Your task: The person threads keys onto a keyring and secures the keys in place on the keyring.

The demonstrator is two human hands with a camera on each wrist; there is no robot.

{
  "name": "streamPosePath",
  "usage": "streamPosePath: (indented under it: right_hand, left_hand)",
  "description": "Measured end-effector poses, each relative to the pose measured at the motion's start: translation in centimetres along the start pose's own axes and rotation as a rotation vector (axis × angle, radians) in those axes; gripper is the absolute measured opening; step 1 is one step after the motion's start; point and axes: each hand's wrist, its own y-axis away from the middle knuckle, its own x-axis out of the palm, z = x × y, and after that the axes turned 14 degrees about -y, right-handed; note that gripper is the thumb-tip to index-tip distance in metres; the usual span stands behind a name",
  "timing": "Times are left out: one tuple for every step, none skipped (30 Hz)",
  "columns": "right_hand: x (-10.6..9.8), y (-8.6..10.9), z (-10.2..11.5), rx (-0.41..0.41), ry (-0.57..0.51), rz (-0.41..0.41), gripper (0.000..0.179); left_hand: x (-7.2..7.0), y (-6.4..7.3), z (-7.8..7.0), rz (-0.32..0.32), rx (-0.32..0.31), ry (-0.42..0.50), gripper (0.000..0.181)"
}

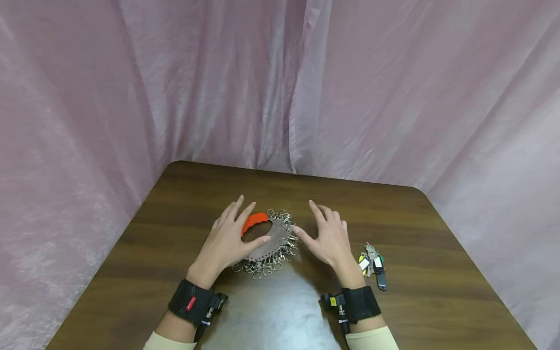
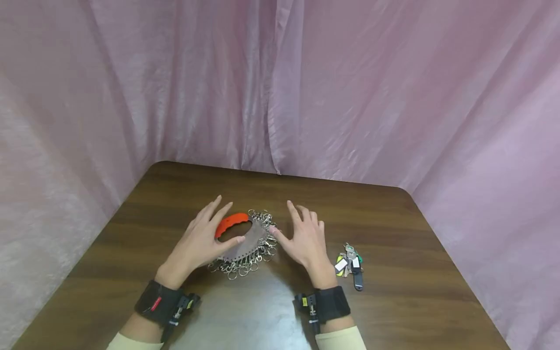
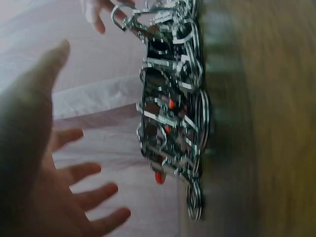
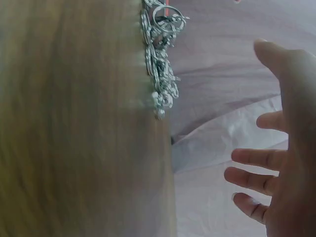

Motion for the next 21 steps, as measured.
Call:
streamPosePath:
  right_hand:
    - [-0.1,0.0,-0.1,0.004,-0.012,-0.011,0.088]
    - [-0.2,-0.1,-0.1,0.006,-0.022,-0.025,0.087]
    - [-0.3,-0.1,-0.2,0.010,-0.034,-0.040,0.084]
    - [-0.5,-0.1,-0.4,0.018,-0.045,-0.056,0.082]
    - [-0.7,-0.2,-0.5,0.024,-0.058,-0.073,0.079]
    - [-1.0,-0.2,-0.7,0.029,-0.071,-0.089,0.076]
    - [-1.3,-0.2,-0.9,0.034,-0.083,-0.104,0.072]
    - [-1.6,-0.3,-1.2,0.036,-0.093,-0.119,0.069]
    - [-2.0,-0.3,-1.5,0.038,-0.102,-0.126,0.065]
    - [-2.3,-0.3,-1.9,0.039,-0.109,-0.128,0.062]
    - [-2.7,-0.3,-2.2,0.039,-0.112,-0.128,0.058]
    - [-3.1,-0.2,-2.6,0.040,-0.107,-0.124,0.056]
    - [-3.6,0.0,-3.0,0.044,-0.101,-0.120,0.053]
    - [-3.9,0.2,-3.4,0.048,-0.094,-0.114,0.051]
    - [-4.3,0.4,-3.8,0.055,-0.082,-0.105,0.049]
    - [-4.6,0.7,-4.3,0.060,-0.068,-0.099,0.047]
    - [-4.9,1.0,-4.8,0.066,-0.055,-0.093,0.047]
    - [-5.1,1.3,-5.3,0.072,-0.044,-0.086,0.046]
    - [-5.3,1.6,-5.8,0.076,-0.038,-0.083,0.045]
    - [-5.4,1.8,-6.2,0.080,-0.032,-0.078,0.044]
    - [-5.6,2.0,-6.7,0.082,-0.027,-0.072,0.043]
  left_hand:
    - [0.0,0.1,0.0,0.002,0.009,0.006,0.103]
    - [-0.1,0.1,0.0,0.004,0.024,0.012,0.102]
    - [-0.1,0.2,-0.1,0.014,0.039,0.020,0.102]
    - [-0.1,0.2,-0.2,0.023,0.058,0.029,0.101]
    - [-0.1,0.1,-0.3,0.037,0.076,0.039,0.100]
    - [-0.1,0.1,-0.4,0.057,0.092,0.049,0.099]
    - [-0.1,0.0,-0.5,0.076,0.102,0.053,0.098]
    - [-0.1,-0.1,-0.7,0.093,0.111,0.053,0.096]
    - [0.0,-0.2,-0.8,0.109,0.116,0.047,0.095]
    - [0.1,-0.3,-1.0,0.115,0.122,0.037,0.093]
    - [0.3,-0.5,-1.1,0.120,0.130,0.022,0.090]
    - [0.4,-0.6,-1.2,0.123,0.140,0.002,0.087]
    - [0.6,-0.7,-1.3,0.125,0.150,-0.013,0.083]
    - [0.8,-0.8,-1.5,0.123,0.161,-0.026,0.079]
    - [1.0,-0.8,-1.6,0.117,0.173,-0.038,0.076]
    - [1.2,-0.9,-1.7,0.113,0.184,-0.047,0.073]
    - [1.4,-0.9,-1.9,0.115,0.193,-0.049,0.070]
    - [1.6,-0.9,-2.0,0.115,0.200,-0.045,0.068]
    - [1.7,-0.9,-2.1,0.112,0.207,-0.038,0.066]
    - [1.9,-1.0,-2.2,0.109,0.214,-0.035,0.063]
    - [2.0,-1.0,-2.3,0.108,0.217,-0.029,0.061]
